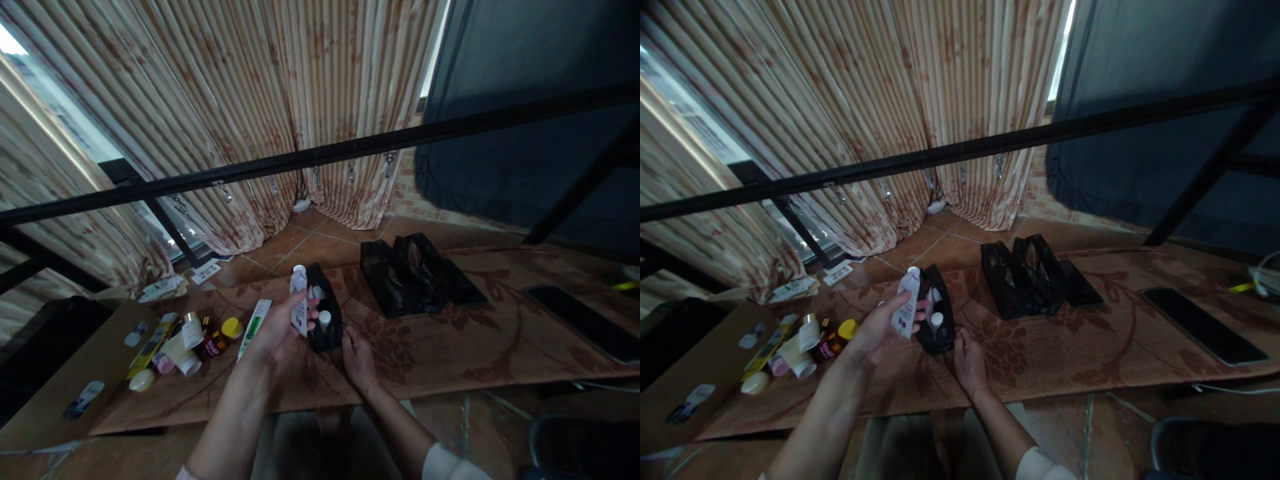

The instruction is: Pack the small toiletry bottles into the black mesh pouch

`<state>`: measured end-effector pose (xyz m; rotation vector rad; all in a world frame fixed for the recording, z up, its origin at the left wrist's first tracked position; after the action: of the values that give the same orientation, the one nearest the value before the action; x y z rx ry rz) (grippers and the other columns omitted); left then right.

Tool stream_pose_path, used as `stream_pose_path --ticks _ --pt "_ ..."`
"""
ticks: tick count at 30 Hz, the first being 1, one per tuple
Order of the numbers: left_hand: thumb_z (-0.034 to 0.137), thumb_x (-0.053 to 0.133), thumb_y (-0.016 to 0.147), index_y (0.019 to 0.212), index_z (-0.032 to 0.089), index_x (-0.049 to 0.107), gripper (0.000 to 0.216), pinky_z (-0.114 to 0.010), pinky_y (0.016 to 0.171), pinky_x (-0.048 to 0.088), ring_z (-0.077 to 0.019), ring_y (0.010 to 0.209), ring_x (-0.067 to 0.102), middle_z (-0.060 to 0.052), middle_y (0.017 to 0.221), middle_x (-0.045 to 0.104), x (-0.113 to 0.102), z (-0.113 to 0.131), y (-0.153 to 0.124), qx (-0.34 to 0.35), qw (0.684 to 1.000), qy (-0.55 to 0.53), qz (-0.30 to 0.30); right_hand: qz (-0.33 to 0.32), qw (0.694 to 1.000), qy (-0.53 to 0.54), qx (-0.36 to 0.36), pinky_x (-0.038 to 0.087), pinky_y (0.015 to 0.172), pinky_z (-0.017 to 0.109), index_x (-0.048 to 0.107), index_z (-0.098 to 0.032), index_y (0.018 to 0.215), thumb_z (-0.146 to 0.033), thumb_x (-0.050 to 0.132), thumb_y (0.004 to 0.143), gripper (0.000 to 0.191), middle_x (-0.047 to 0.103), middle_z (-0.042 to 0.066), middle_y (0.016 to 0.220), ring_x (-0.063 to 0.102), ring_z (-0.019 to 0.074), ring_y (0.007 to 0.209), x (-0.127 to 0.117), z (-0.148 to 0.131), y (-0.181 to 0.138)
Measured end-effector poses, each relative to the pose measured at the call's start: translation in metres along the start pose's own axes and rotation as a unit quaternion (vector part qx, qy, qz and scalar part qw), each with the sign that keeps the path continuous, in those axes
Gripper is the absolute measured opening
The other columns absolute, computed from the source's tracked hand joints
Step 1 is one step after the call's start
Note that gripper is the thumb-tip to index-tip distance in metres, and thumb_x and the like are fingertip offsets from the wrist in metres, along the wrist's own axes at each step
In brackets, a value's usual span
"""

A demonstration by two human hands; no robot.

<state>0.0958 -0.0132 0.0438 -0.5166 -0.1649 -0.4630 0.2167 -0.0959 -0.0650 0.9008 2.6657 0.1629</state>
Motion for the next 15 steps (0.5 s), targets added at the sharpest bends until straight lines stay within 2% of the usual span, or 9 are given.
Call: stream_pose_path --ticks 3,6,12,15 --pt "0.031 0.058 0.078 0.092 0.011 0.058 0.024 -0.021 0.053 0.047 -0.0099 0.059 0.056 -0.006 0.077 0.062 0.003 0.002 0.033 -0.006 0.997 0.072 0.020 -0.005 1.000 -0.003 0.013 0.044 0.070 0.025 0.063 -0.018 0.096 -0.034 0.032 0.087 0.036 0.067 0.005 0.085 0.061 0.0166 0.076 0.001 0.003 0.000" --pt "0.033 0.056 0.078 0.096 0.013 0.056 0.027 -0.022 0.055 0.046 -0.0090 0.058 0.053 -0.004 0.078 0.061 -0.001 -0.005 0.053 0.001 0.984 0.172 0.048 -0.011 1.000 -0.004 0.011 0.044 0.073 0.026 0.062 -0.018 0.098 -0.034 0.031 0.087 0.037 0.067 0.007 0.090 0.061 0.0173 0.079 0.002 0.003 -0.001" --pt "0.040 0.054 0.078 0.099 0.015 0.056 0.033 -0.023 0.054 0.043 -0.0131 0.065 0.057 -0.006 0.083 0.064 -0.011 -0.025 0.051 0.002 0.970 0.235 0.061 -0.010 1.000 -0.003 0.001 0.045 0.074 0.027 0.063 -0.018 0.097 -0.034 0.034 0.086 0.035 0.067 0.006 0.090 0.060 0.0172 0.081 0.002 0.002 0.000" --pt "0.043 0.049 0.079 0.098 0.014 0.057 0.036 -0.025 0.057 0.045 -0.0171 0.070 0.061 -0.008 0.082 0.067 -0.014 -0.023 0.051 0.030 0.942 0.328 0.060 -0.014 1.000 -0.003 0.005 0.044 0.075 0.028 0.062 -0.018 0.097 -0.036 0.034 0.087 0.035 0.067 0.007 0.091 0.060 0.0183 0.083 0.003 0.005 0.000"
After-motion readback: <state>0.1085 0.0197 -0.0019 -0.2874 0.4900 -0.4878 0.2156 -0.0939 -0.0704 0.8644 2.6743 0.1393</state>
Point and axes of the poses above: each hand's wrist, its own y-axis towards the middle knuckle, its own x-axis out of the palm, z = x × y, the point moved 9 cm from there along y, towards the middle knuckle
